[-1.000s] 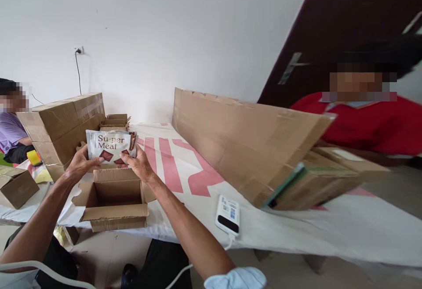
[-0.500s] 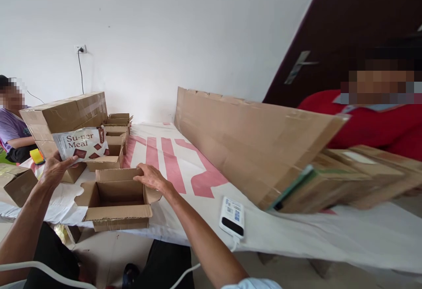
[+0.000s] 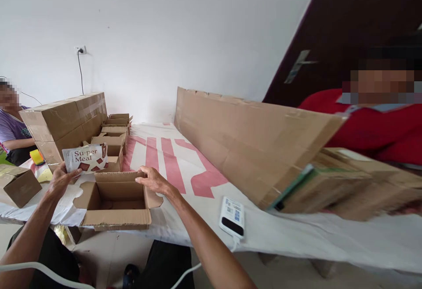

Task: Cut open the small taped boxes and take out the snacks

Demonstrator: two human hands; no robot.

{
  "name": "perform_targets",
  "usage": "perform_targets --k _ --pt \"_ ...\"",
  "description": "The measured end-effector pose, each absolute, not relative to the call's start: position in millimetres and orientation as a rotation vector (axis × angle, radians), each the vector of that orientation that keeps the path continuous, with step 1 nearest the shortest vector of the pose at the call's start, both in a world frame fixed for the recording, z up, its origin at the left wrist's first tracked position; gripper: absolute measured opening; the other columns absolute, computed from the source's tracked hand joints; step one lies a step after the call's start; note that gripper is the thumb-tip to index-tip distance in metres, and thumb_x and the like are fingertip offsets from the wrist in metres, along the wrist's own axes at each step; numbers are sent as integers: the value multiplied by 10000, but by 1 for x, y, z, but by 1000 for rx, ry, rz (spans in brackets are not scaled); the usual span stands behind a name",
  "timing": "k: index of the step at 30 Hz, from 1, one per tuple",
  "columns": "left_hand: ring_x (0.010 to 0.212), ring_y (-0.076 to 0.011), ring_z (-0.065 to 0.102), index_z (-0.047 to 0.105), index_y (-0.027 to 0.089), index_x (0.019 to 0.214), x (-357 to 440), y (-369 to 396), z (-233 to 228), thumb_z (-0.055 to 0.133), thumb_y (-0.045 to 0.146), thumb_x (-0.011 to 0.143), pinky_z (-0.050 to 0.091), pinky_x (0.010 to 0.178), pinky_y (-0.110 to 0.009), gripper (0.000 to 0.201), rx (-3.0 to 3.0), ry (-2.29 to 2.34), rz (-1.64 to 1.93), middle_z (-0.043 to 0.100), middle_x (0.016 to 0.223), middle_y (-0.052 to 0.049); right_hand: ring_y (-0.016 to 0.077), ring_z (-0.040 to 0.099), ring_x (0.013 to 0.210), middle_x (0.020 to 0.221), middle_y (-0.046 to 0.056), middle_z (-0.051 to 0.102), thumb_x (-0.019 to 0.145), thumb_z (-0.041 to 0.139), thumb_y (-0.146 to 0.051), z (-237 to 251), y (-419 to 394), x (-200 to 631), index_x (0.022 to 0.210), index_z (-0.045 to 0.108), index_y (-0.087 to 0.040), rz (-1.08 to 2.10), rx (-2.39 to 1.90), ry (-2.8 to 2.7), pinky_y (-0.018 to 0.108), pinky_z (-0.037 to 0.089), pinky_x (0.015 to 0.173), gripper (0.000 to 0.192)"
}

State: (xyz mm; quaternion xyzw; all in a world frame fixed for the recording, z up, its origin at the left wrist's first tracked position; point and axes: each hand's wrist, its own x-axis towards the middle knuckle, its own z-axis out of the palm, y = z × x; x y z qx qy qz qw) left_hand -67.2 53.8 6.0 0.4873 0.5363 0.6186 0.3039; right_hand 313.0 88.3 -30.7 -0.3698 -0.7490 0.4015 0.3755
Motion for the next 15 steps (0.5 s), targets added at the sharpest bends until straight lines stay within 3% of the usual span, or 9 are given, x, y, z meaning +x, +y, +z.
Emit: perform_targets --k 5,10,15 --pt "819 -238 727 705 162 1010 -73 56 -19 1007 472 467 574 734 -339 694 1283 1421 1559 801 907 -54 148 468 706 737 -67 548 820 739 -388 -34 88 315 958 666 -221 1086 -948 -1874 289 377 687 228" --pt "675 -190 657 695 198 924 -71 62 -48 935 364 449 511 634 -293 558 1279 1453 1404 747 773 -3 132 434 671 696 -65 521 817 759 -445 -35 91 317 795 631 -215 1133 -910 -1876 293 374 682 264" --pt "669 -244 659 630 238 796 -61 79 -64 910 390 386 520 644 -349 520 1291 1443 1324 687 685 0 138 471 690 698 -49 573 806 788 -519 -44 98 321 798 694 -200 1203 -872 -1812 294 384 693 332"
